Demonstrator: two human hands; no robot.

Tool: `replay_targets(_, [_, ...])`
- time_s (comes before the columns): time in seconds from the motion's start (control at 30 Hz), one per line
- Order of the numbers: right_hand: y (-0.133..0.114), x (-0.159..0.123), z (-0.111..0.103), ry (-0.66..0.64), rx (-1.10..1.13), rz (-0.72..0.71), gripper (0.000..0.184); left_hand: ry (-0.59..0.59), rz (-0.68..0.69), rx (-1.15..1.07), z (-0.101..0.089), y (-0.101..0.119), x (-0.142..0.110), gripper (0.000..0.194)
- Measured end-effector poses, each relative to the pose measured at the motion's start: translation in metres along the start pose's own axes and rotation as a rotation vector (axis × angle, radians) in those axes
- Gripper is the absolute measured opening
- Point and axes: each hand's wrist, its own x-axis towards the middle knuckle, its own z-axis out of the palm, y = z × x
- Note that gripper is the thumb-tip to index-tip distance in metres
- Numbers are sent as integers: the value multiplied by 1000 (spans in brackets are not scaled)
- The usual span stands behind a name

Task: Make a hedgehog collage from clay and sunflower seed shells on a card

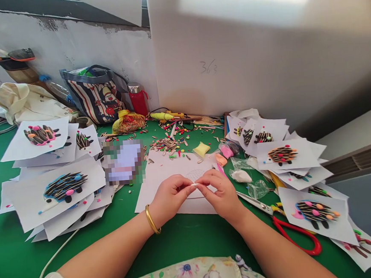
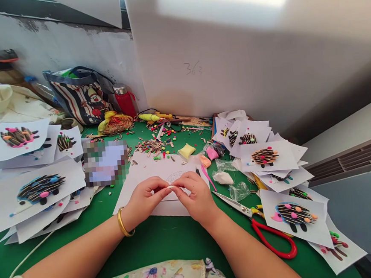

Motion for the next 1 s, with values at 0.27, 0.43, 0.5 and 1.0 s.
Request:
replay_targets(0.27, [6,1,0,-32,-3,54,11,65,31,59,2,-1,-1,16])
replay_targets(0.43, [2,2,2,-83,-33,48,10,45,31,20,2,-3,-1,14])
replay_targets(0.5, [2,2,1,-88,-18,58,9,48,18,27,3,-4,-1,17])
replay_targets(1.0, [10,2,4,-5,70,242,13,-21,-82,-48,0,-1,1,15])
